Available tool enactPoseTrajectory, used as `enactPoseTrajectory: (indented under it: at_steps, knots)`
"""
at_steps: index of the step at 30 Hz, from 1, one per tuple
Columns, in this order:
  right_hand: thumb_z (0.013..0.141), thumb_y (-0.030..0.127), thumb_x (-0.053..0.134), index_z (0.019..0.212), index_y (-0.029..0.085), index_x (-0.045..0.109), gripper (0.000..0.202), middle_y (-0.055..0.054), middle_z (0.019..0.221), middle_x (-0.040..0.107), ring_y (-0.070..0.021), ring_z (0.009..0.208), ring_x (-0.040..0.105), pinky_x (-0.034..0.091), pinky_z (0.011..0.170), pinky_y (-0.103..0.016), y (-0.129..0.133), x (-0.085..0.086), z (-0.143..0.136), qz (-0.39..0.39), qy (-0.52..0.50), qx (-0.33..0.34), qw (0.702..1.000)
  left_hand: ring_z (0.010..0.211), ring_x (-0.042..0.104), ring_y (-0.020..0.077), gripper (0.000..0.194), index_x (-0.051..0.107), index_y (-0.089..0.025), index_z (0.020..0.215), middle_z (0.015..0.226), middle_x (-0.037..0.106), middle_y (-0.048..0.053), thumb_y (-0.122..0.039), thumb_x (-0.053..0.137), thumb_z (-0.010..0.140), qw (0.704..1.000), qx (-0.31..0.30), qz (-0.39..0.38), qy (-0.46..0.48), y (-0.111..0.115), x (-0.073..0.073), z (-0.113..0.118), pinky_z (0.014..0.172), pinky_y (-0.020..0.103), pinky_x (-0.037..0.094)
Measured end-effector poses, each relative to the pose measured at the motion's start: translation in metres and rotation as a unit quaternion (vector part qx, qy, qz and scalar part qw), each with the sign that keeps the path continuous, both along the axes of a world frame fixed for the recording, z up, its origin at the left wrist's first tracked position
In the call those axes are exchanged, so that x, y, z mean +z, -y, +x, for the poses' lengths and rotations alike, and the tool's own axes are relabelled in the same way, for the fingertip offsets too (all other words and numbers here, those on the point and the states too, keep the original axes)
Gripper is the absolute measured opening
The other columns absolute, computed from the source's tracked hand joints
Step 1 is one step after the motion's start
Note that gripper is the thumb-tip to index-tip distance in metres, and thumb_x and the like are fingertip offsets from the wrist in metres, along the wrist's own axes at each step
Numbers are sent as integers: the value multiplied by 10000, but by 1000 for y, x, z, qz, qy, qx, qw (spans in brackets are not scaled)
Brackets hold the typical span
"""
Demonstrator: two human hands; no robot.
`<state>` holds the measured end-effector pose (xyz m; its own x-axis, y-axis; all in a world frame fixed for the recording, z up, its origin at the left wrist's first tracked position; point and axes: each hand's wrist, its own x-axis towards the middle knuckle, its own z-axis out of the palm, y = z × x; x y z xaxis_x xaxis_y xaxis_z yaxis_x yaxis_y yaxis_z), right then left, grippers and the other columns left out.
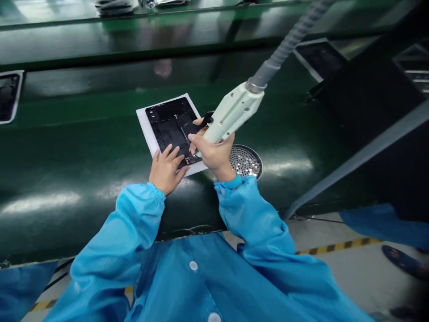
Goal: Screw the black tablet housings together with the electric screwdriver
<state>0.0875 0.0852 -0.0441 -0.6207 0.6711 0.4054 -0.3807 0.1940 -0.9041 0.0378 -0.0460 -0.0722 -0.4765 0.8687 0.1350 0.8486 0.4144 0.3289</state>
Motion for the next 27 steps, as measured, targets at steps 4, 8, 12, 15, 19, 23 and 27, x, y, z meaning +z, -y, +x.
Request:
enactPoseTrajectory:
  at_steps: [4, 8, 12, 15, 19, 23, 27]
  knots:
    - [718, 282, 737, 901, 210, 600, 240, 76, 492, 551, -110, 381, 516, 465, 422, -272, 3, -1, 2, 1, 19, 12, 1000, 1391, 345, 298, 391, 605, -203, 1242, 1421, 502, 85, -416, 499, 932, 1000, 0, -6, 6, -1, 2, 1, 1123, 568, 269]
    - [705, 329, 747, 843, 218, 576, 246, 76, 489, 538, -109, 380, 508, 476, 429, -276, 6, -4, 2, 9, 36, 5, 999, 1396, 333, 300, 391, 595, -207, 1253, 1433, 488, 78, -410, 493, 935, 1000, -3, -10, 12, -1, 3, 1, 1125, 571, 260]
    - [711, 321, 731, 859, 222, 567, 243, 65, 527, 548, -121, 444, 546, 520, 488, -292, 6, -8, 3, 23, 39, 8, 999, 1402, 321, 301, 389, 593, -214, 1253, 1440, 480, 73, -413, 484, 938, 1000, -4, -14, 14, -1, 2, 1, 1129, 570, 250]
    - [702, 312, 736, 852, 223, 557, 250, 31, 614, 596, -148, 599, 624, 567, 588, -308, 6, -9, 5, 33, 57, 4, 998, 1406, 314, 298, 384, 595, -223, 1250, 1438, 483, 72, -416, 482, 938, 1000, -4, -15, 16, -1, 3, 2, 1131, 571, 242]
    - [690, 306, 746, 854, 227, 552, 265, 12, 679, 624, -164, 697, 656, 585, 641, -317, 7, -9, 4, 37, 70, 4, 997, 1410, 308, 291, 377, 597, -223, 1241, 1438, 484, 71, -414, 485, 936, 1000, -6, -11, 22, 0, 4, 2, 1137, 567, 236]
    - [664, 294, 758, 804, 210, 577, 244, -6, 708, 651, -172, 697, 661, 582, 678, -342, 4, -13, 5, 22, 83, 6, 996, 1406, 314, 293, 369, 602, -217, 1229, 1434, 487, 74, -409, 486, 936, 1000, -2, -16, 21, -1, 1, 2, 1127, 571, 260]
    - [627, 264, 793, 757, 201, 648, 205, 4, 588, 607, -143, 516, 574, 543, 647, -348, 3, -16, 18, 19, 104, -29, 994, 1391, 339, 288, 372, 605, -216, 1229, 1440, 480, 72, -411, 461, 947, 999, -9, -46, -23, 1, 6, 8, 1068, 554, 368]
